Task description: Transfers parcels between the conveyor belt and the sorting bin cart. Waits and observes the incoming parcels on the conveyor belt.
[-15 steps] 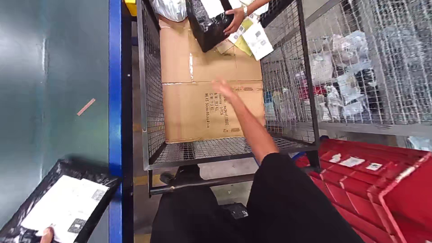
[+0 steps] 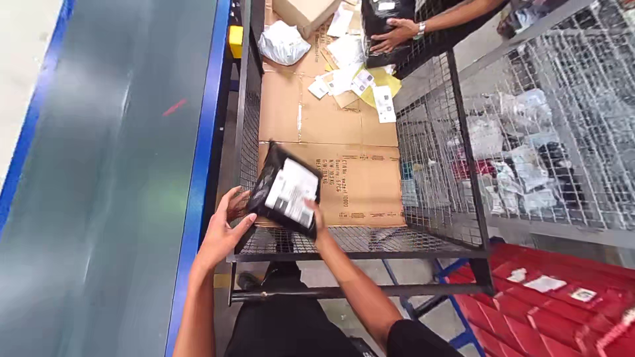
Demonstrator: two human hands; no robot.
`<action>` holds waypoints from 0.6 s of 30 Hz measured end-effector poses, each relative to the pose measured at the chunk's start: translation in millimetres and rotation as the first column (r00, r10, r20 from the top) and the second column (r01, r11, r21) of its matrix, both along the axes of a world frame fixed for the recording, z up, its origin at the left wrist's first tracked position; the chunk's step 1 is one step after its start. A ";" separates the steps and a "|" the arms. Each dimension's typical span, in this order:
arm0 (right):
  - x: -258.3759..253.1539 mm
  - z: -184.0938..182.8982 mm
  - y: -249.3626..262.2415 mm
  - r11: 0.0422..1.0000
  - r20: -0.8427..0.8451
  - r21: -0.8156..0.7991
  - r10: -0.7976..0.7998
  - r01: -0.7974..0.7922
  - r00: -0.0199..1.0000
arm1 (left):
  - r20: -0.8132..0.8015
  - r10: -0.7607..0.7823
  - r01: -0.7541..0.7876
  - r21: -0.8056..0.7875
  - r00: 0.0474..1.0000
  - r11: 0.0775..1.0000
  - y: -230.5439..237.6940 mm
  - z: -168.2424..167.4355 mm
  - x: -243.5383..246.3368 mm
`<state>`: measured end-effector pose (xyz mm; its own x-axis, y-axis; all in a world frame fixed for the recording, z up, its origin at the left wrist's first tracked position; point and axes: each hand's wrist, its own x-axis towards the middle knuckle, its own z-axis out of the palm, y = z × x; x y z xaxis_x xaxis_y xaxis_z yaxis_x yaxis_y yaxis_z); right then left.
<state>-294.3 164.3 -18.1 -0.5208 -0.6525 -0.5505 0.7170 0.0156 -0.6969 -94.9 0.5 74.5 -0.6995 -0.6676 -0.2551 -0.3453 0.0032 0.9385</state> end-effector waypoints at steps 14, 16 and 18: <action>-89.4 1.4 -242.6 0.848 -0.537 0.185 0.511 -0.497 0.671 | 0.376 0.499 -0.480 -0.151 0.781 0.864 165.6 -50.4 226.5; -2.9 -13.4 -214.6 0.783 -0.686 0.173 0.532 -0.598 0.497 | 0.475 0.548 -0.548 -0.155 0.688 0.822 198.3 -50.4 250.4; 78.5 -24.6 -177.8 0.754 -0.820 0.118 0.441 -0.646 0.364 | 0.510 0.612 -0.617 -0.187 0.604 0.764 227.5 -47.1 271.4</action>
